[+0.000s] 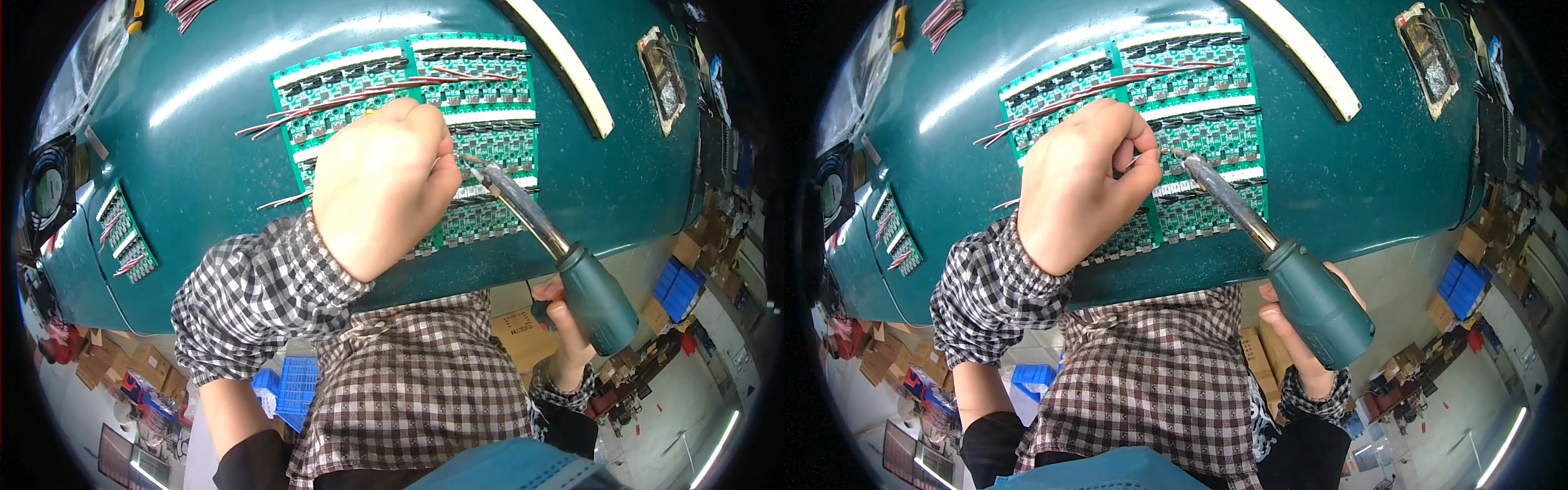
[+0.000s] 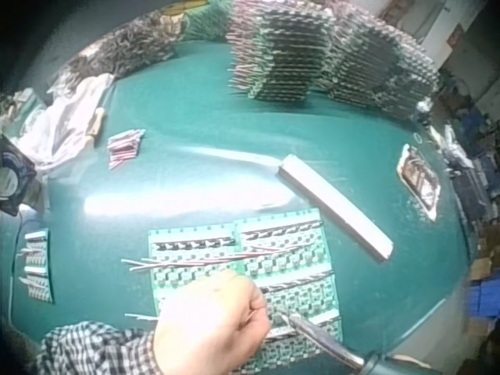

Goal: The person uses a soldering iron to attach small wires to multiple green circuit boards arranged on a workbench. They repeatedly pick up wires, position them on the board, and apply the soldering iron to secure the connections. The person occasionally wipes the soldering iron tip on a sponge during the process.

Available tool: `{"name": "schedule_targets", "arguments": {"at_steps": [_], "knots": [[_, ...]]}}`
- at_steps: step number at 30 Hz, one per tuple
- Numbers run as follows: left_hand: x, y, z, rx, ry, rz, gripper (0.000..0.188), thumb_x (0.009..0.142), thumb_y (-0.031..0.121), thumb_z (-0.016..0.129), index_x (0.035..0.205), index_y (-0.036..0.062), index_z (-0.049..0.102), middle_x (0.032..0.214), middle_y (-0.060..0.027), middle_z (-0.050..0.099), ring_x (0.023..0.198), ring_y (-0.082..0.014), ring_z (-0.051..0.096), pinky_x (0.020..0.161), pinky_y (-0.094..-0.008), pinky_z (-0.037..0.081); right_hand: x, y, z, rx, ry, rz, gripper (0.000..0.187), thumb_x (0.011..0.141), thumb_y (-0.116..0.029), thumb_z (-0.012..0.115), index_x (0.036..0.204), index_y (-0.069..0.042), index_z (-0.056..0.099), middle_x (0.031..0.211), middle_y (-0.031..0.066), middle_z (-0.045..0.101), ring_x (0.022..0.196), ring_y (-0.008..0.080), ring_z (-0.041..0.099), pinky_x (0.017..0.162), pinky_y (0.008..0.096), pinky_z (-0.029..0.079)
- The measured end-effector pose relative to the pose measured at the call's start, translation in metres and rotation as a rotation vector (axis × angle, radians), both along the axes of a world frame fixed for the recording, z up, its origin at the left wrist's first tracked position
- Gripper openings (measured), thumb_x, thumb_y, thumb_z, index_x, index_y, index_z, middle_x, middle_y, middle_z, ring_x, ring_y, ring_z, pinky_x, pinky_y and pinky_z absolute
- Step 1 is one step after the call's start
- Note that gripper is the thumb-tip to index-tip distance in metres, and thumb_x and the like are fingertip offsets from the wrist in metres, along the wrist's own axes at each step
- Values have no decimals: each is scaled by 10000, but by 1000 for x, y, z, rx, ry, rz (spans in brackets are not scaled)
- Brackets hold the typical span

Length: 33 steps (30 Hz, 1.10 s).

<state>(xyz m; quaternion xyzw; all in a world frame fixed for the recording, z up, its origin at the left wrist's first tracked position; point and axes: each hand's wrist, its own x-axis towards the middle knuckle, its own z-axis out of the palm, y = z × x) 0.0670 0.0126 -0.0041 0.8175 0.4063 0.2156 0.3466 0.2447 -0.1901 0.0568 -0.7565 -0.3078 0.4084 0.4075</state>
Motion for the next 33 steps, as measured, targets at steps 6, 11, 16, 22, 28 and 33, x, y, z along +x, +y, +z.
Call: {"name": "schedule_targets", "arguments": {"at_steps": [6, 11, 16, 22, 28, 33], "knots": [[0, 0, 0, 1, 3, -8, 124, 698, 12, 666, 734, 74, 565, 643, -38, 513, 557, -190, 522, 524, -314, 439, 1, 2, 5, -64, 18, 4, 500, 716, -149, 851, 1088, 61, 591, 845, 117, 705, 798, 172, 697, 749, 287, 556], [0, 0, -2, 0, -13, -10, 126, 696, 10, 665, 736, 72, 563, 644, -41, 515, 560, -194, 523, 525, -317, 439, 0, 4, 6, -73, 11, 17, 487, 721, -147, 846, 1084, 57, 594, 853, 119, 708, 795, 169, 696, 751, 282, 550], [-1, 1, -2, 7, -23, -10, 127, 696, 8, 664, 738, 70, 562, 646, -44, 517, 560, -198, 524, 525, -318, 439, 0, 4, 6, -63, 14, 18, 483, 720, -146, 848, 1078, 54, 593, 862, 120, 708, 798, 166, 695, 752, 281, 547], [0, 0, -1, 15, 6, -8, 128, 695, 8, 665, 739, 68, 561, 646, -47, 519, 563, -196, 531, 524, -319, 440, 0, 4, 5, -63, -27, 51, 484, 723, -147, 844, 1079, 58, 589, 863, 117, 706, 795, 169, 693, 752, 276, 543], [1, 0, 0, 14, 1, -5, 127, 694, 7, 665, 736, 67, 562, 640, -47, 516, 556, -195, 527, 520, -317, 436, 3, 2, 5, 0, -59, 82, 485, 725, -138, 834, 1093, 62, 588, 858, 118, 698, 774, 173, 686, 733, 286, 548], [0, 0, -1, 10, -14, 3, 125, 693, 7, 664, 731, 68, 561, 635, -47, 509, 550, -196, 519, 512, -318, 428, 3, 0, 2, 30, -71, 71, 506, 725, -141, 836, 1106, 71, 579, 853, 122, 694, 777, 179, 686, 717, 287, 553]]}}
